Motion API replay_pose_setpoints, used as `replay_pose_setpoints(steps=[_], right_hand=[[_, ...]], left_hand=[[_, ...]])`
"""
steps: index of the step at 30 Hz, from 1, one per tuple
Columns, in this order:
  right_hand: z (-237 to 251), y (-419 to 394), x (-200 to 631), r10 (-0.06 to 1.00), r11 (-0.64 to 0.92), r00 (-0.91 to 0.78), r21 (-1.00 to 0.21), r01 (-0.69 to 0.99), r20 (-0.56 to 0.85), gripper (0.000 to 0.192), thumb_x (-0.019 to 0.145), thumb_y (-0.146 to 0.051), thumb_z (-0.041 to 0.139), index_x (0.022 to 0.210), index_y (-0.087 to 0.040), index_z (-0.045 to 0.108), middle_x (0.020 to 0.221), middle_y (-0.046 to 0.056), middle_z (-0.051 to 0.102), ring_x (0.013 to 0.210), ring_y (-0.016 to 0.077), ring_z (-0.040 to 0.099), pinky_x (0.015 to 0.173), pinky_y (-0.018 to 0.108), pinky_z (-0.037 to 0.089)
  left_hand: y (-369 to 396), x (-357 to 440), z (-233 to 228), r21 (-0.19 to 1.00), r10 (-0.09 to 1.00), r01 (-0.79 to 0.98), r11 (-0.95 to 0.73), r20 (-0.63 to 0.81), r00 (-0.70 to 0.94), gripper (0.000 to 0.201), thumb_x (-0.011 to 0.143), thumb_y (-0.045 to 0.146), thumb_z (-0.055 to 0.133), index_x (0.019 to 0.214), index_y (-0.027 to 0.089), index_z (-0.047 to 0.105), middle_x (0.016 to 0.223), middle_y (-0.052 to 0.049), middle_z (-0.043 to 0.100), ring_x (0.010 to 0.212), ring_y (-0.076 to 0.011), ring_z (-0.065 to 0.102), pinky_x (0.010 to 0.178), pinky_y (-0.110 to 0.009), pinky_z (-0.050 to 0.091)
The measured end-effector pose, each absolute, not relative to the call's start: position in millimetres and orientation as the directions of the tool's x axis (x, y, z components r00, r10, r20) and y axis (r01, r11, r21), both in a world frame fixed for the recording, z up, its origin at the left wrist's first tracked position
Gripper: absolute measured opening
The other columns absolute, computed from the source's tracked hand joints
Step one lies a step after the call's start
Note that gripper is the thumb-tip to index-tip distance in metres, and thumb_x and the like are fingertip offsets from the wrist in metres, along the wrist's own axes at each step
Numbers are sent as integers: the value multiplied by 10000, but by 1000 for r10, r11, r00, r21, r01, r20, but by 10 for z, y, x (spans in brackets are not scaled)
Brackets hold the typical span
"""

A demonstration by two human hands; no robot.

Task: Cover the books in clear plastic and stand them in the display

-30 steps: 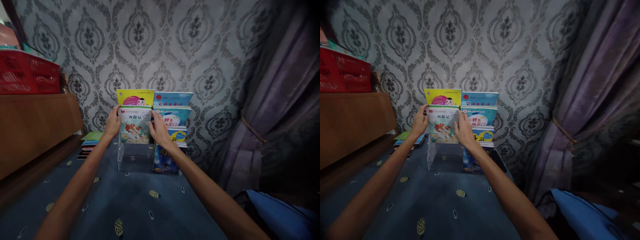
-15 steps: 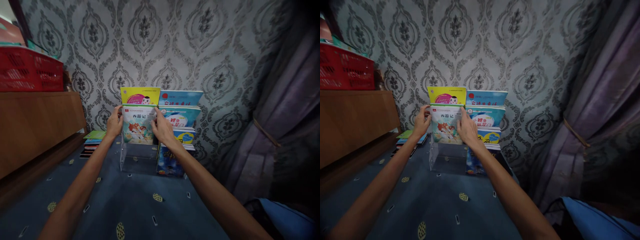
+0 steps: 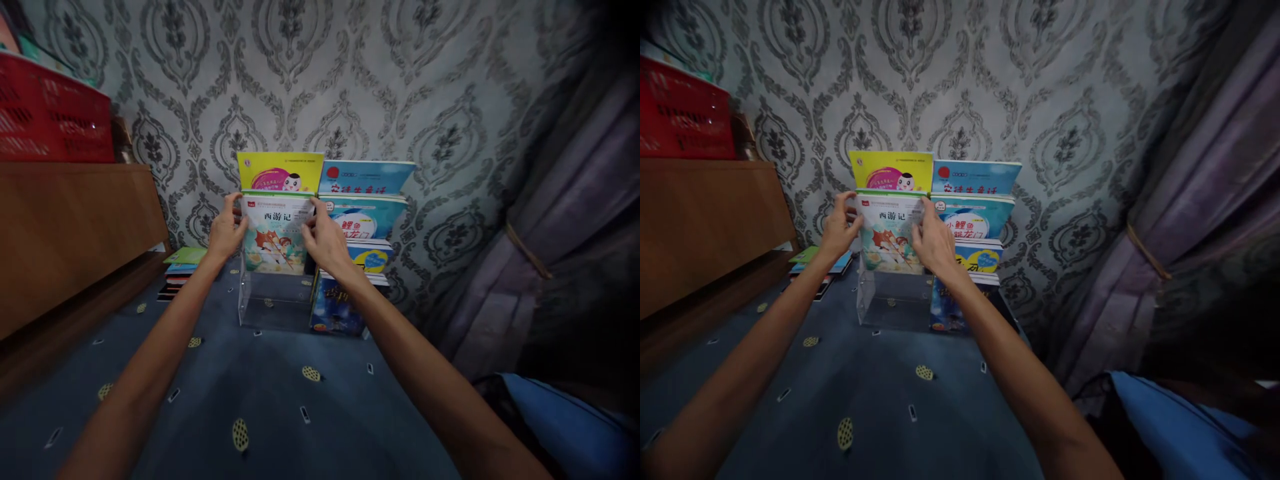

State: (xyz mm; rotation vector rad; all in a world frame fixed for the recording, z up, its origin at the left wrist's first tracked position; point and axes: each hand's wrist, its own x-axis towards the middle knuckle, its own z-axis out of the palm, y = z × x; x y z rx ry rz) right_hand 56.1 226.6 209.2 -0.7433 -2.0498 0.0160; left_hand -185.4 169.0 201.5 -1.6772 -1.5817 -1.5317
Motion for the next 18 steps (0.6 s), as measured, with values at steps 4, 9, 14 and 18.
replay_pose_setpoints(steps=[4, 9, 14, 18], right_hand=[[2077, 2250, 650, 471, 862, -428, -301, 407, 771, 660, 908, -275, 428, 1544, -140, 316, 1071, 143, 708, 846, 277, 670, 800, 451, 547], [2066, 2171, 781, 465, 881, -426, -358, 310, 776, 669, 920, -226, 418, 1568, -165, 266, 1076, 139, 704, 886, 278, 681, 786, 448, 557], [2039, 2036, 945, 498, 867, -381, -432, 250, 779, 649, 947, -218, 420, 1573, -218, 249, 1110, 124, 697, 844, 250, 680, 758, 433, 561], [1919, 1923, 1042, 573, 818, -369, -542, 195, 732, 619, 961, -242, 416, 1562, -202, 272, 1150, 125, 669, 822, 205, 692, 693, 372, 573]], left_hand=[[1643, -1845, 2015, 381, 496, 883, -276, 843, -208, 539, 864, 200, 550, 1389, 231, 428, 903, -7, 680, 701, -155, 650, 733, -300, 557], [1559, -1813, 1995, 341, 492, 913, -223, 848, -196, 567, 872, 197, 519, 1427, 226, 401, 949, -31, 702, 745, -181, 670, 794, -332, 558], [1514, -1810, 1947, 313, 505, 926, -213, 846, -170, 634, 899, 238, 513, 1508, 221, 340, 972, -47, 725, 732, -191, 673, 796, -333, 547], [1526, -1826, 1859, 329, 508, 924, -196, 840, -191, 742, 889, 263, 524, 1578, 205, 255, 1026, -76, 742, 792, -216, 704, 836, -342, 538]])
